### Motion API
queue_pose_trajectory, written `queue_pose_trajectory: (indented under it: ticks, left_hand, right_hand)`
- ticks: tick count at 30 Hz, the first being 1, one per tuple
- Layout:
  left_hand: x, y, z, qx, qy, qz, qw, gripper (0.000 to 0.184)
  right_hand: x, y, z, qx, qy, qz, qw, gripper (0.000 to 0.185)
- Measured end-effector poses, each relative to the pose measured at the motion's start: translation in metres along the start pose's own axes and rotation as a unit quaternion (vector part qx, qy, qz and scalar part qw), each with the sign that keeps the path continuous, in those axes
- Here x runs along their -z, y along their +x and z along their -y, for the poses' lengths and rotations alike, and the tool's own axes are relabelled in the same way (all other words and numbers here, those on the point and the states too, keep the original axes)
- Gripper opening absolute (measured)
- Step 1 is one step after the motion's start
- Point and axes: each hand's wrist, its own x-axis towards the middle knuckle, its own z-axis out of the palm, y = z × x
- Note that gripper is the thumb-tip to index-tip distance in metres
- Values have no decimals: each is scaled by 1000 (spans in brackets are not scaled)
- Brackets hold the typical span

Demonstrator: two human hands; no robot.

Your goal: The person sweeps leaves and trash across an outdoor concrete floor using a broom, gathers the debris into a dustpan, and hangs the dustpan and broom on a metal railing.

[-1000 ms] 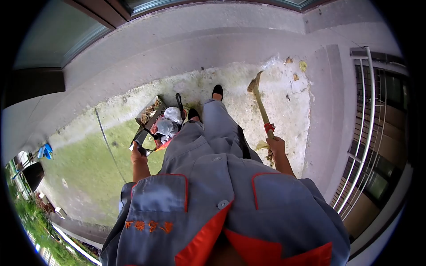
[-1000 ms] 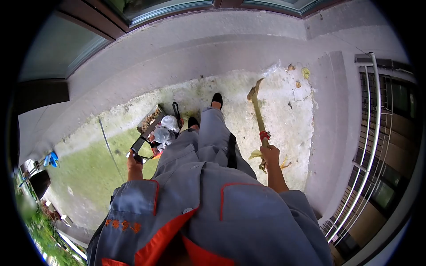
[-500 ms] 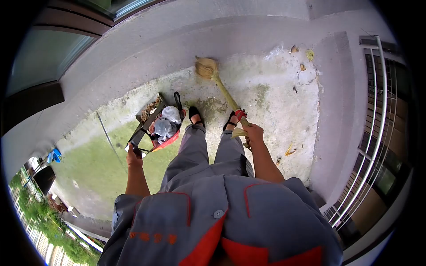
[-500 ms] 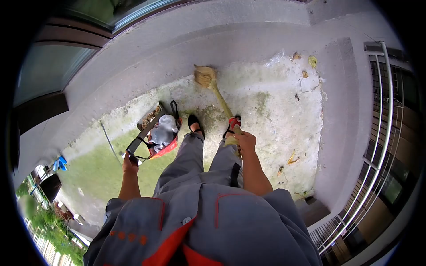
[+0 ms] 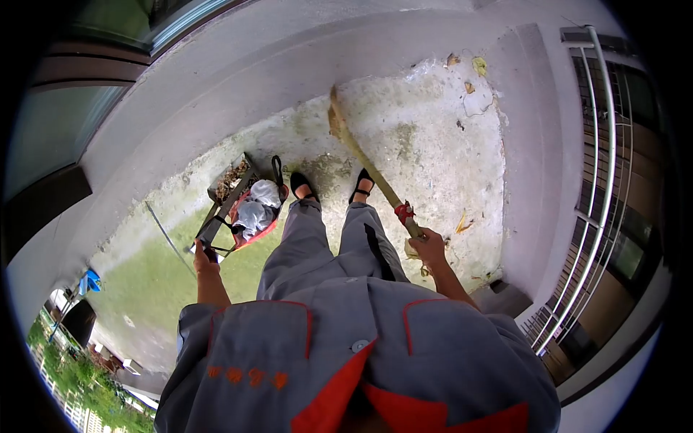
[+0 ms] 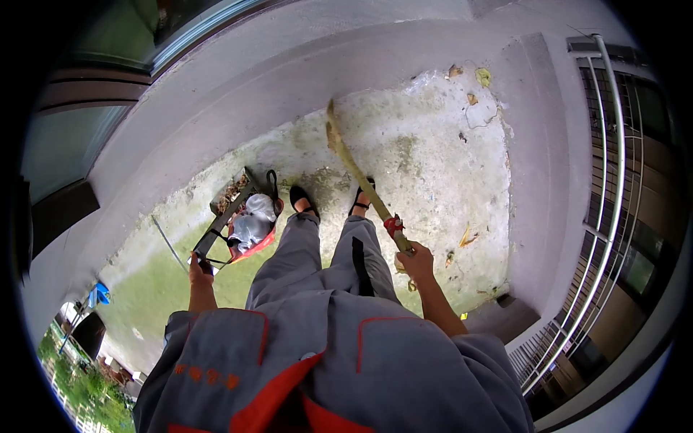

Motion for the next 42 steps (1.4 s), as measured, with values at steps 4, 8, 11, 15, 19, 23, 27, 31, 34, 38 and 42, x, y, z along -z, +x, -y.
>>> queue_pose_trajectory:
  ticks: [4,8,11,15,19,23,27,31,34,38,42]
  left_hand:
    - [-25,-30,-2,18,23,1,1000,30]
    - [-37,-39,4,17,15,26,999,27]
    - [-50,-61,3,-6,30,-7,1000,25]
    - [-65,-73,-2,-26,90,6,996,27]
    - [-101,-112,2,-63,129,68,987,22]
    - [-121,-140,10,-95,164,98,977,21]
    - [-176,-166,22,-103,216,115,964,21]
    - [-238,-195,40,-121,263,140,947,22]
    - [-269,-213,51,-131,296,180,929,22]
    - [-327,-255,63,-156,362,247,885,17]
    - [-372,-297,83,-181,413,279,848,19]
  right_hand:
    - [-30,30,15,14,-18,7,1000,44]
    - [-30,42,-18,-63,155,-98,981,33]
    - [-10,24,15,-82,249,-116,958,27]
    - [-16,33,25,-3,232,-138,963,28]
    - [-3,132,55,-35,355,-118,927,29]
    - [35,170,39,-160,419,-71,891,17]
    - [51,130,9,-167,529,-142,820,19]
    - [64,103,25,-103,425,-163,884,31]
    - [70,189,15,-67,362,-186,911,26]
    - [139,257,-11,-159,431,-95,883,14]
    - [151,210,-66,-296,525,-148,784,14]
